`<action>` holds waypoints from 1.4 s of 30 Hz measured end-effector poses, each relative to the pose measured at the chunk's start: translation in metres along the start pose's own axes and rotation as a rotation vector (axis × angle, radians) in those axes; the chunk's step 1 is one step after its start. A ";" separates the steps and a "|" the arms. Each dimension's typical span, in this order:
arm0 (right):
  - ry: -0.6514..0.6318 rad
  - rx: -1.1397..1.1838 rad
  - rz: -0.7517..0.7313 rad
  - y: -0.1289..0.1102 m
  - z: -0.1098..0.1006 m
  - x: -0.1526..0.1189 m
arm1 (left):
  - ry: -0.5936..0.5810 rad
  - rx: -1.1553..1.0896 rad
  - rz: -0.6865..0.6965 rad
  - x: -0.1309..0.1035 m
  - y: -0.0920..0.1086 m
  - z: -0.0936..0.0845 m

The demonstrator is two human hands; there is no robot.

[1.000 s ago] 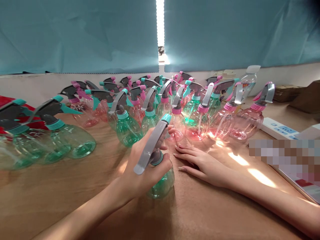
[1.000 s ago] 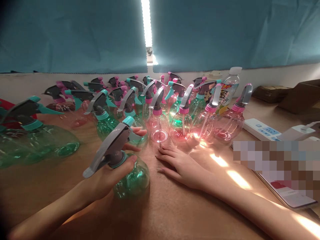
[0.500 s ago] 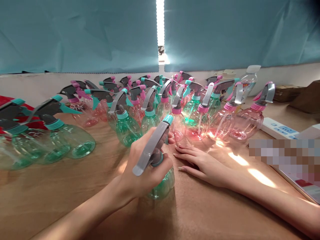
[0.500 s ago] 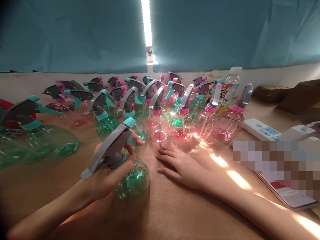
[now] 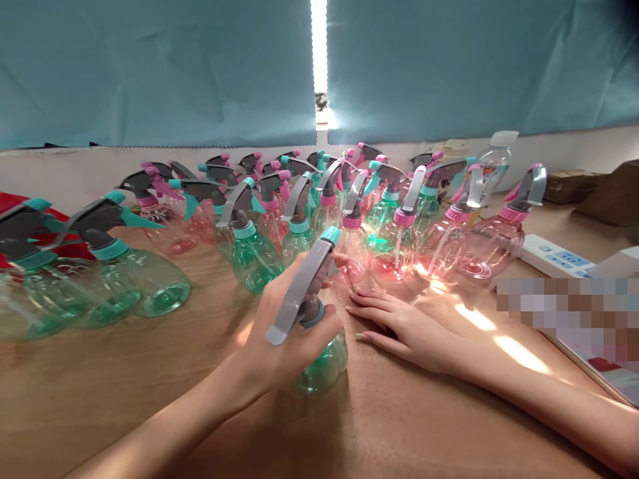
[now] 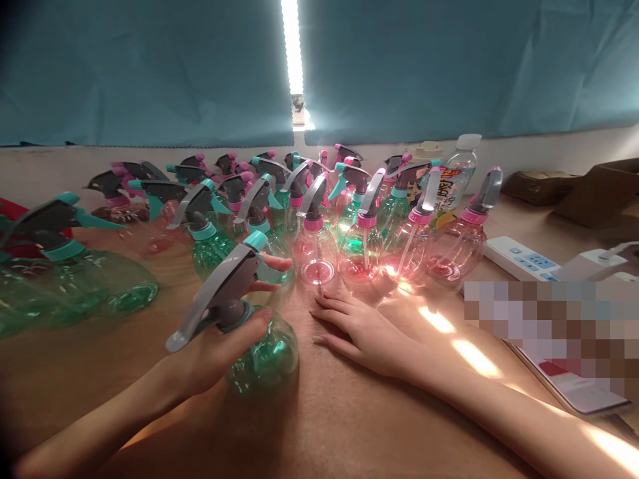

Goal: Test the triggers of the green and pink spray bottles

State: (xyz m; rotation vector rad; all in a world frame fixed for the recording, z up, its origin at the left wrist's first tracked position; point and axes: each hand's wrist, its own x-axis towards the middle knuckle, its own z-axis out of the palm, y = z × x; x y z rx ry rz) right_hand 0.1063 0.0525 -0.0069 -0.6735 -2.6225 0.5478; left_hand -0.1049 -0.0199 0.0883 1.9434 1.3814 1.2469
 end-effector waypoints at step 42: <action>-0.013 -0.026 -0.007 0.000 0.001 0.000 | 0.023 0.015 0.039 -0.002 -0.007 0.004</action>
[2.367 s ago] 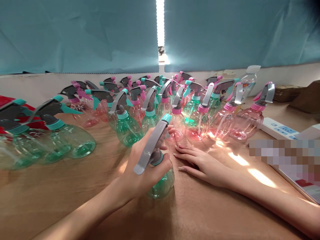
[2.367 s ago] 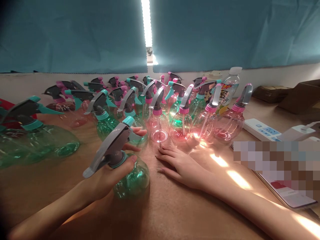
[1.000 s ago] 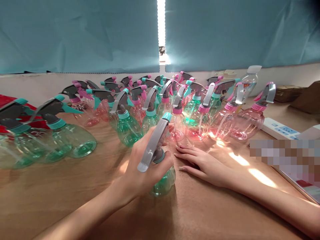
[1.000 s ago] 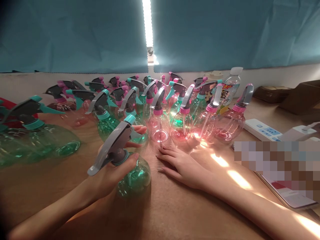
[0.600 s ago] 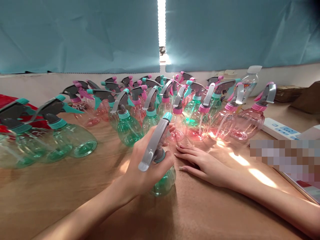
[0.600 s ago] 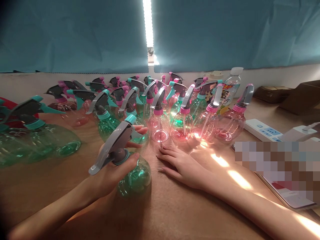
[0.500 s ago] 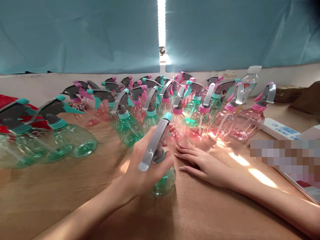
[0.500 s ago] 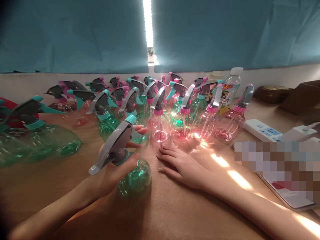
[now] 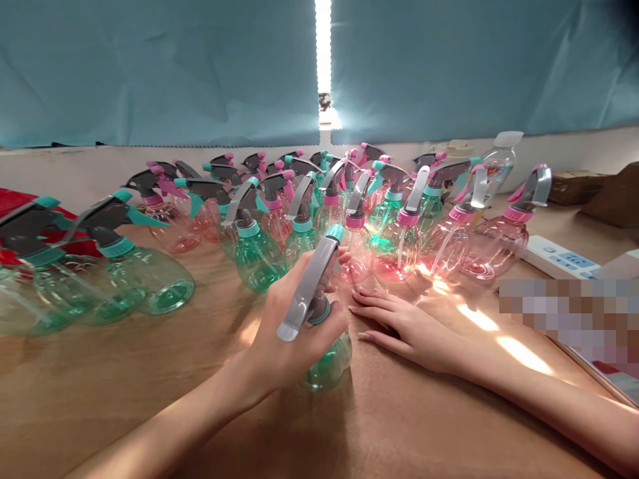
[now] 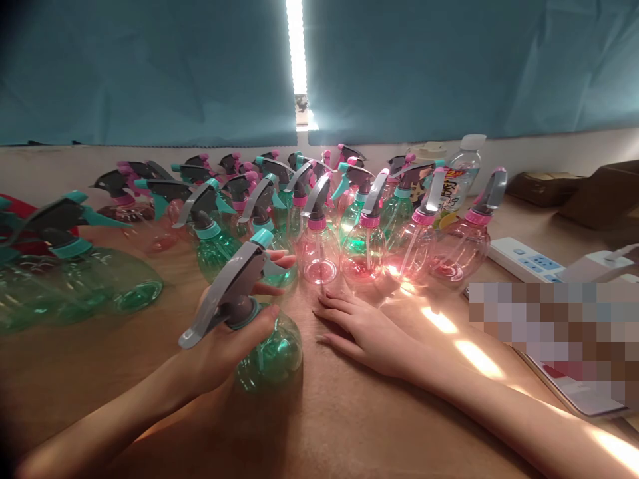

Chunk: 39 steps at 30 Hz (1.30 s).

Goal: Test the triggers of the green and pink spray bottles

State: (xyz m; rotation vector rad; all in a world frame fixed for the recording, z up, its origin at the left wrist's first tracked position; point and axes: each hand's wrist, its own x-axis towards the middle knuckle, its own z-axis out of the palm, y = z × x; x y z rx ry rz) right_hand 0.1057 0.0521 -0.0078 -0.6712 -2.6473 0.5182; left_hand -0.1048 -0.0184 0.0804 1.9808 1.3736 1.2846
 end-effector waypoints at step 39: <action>0.027 0.021 -0.002 0.002 0.002 -0.001 | -0.025 0.001 -0.039 0.004 0.010 -0.003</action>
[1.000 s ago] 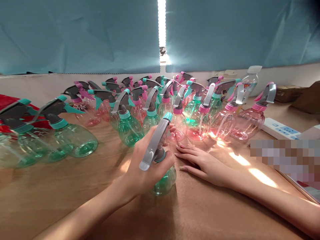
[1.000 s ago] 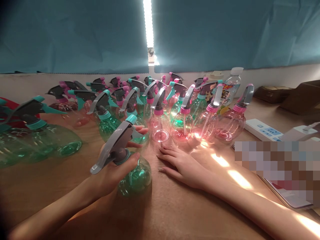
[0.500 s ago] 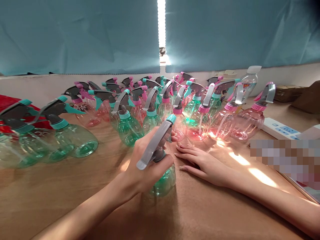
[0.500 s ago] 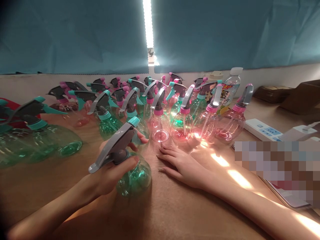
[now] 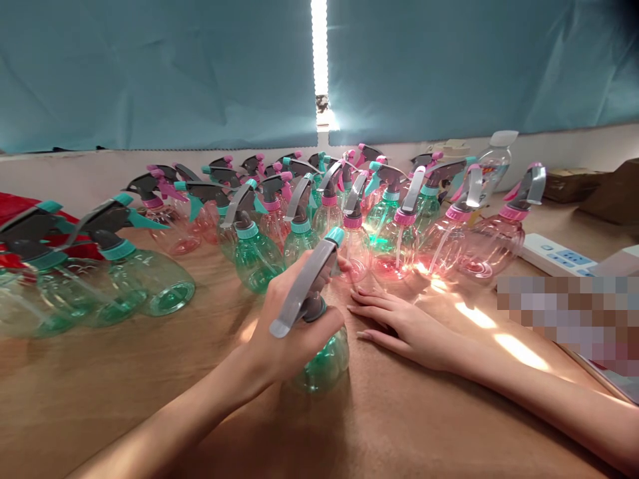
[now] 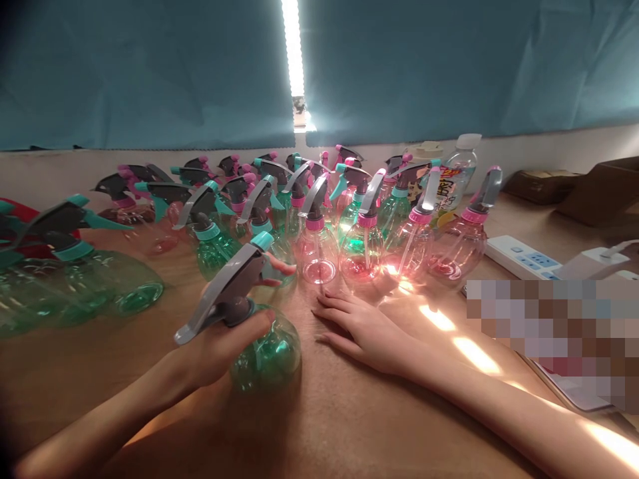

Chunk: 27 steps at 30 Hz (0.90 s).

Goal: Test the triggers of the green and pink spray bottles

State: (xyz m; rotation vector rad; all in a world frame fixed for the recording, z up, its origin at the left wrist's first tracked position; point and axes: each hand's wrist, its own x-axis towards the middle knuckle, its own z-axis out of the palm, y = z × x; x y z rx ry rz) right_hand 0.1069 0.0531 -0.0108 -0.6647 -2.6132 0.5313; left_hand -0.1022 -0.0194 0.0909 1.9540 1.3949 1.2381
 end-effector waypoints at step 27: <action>0.014 0.021 -0.001 0.001 0.002 0.000 | 0.065 0.008 0.020 -0.003 -0.006 0.007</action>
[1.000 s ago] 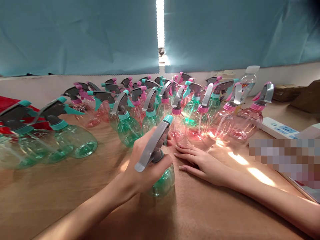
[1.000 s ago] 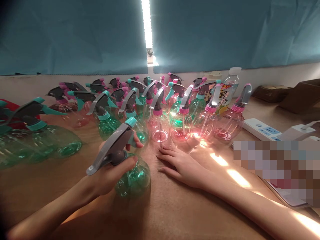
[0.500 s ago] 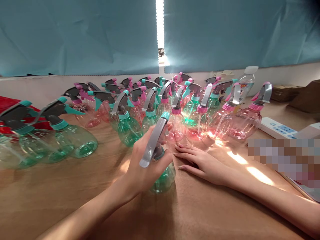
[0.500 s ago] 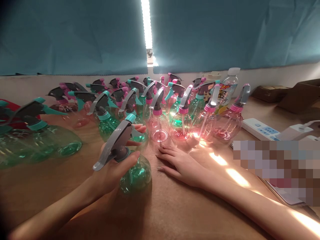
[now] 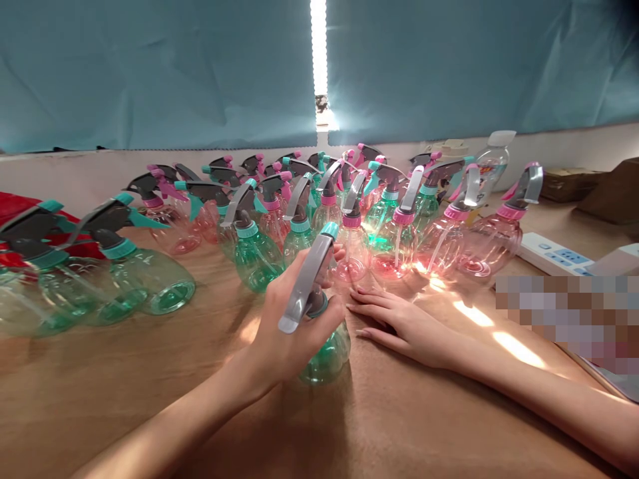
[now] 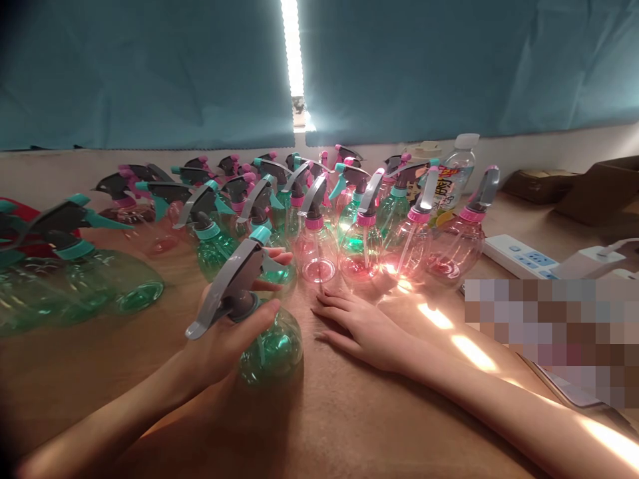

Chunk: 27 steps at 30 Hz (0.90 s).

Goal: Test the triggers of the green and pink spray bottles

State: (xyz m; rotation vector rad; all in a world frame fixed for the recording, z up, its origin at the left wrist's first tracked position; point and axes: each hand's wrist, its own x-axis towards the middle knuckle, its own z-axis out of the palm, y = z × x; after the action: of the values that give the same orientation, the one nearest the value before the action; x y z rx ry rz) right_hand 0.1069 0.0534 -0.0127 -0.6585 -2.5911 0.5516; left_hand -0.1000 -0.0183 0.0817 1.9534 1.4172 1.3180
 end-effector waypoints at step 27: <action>-0.028 -0.029 0.001 0.000 -0.001 0.000 | -0.003 -0.022 -0.001 0.000 0.000 0.001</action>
State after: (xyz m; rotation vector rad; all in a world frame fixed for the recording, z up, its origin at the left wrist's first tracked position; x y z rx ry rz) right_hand 0.1068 0.0538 -0.0120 -0.6659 -2.6294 0.5278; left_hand -0.0995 -0.0185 0.0813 1.9394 1.3959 1.3239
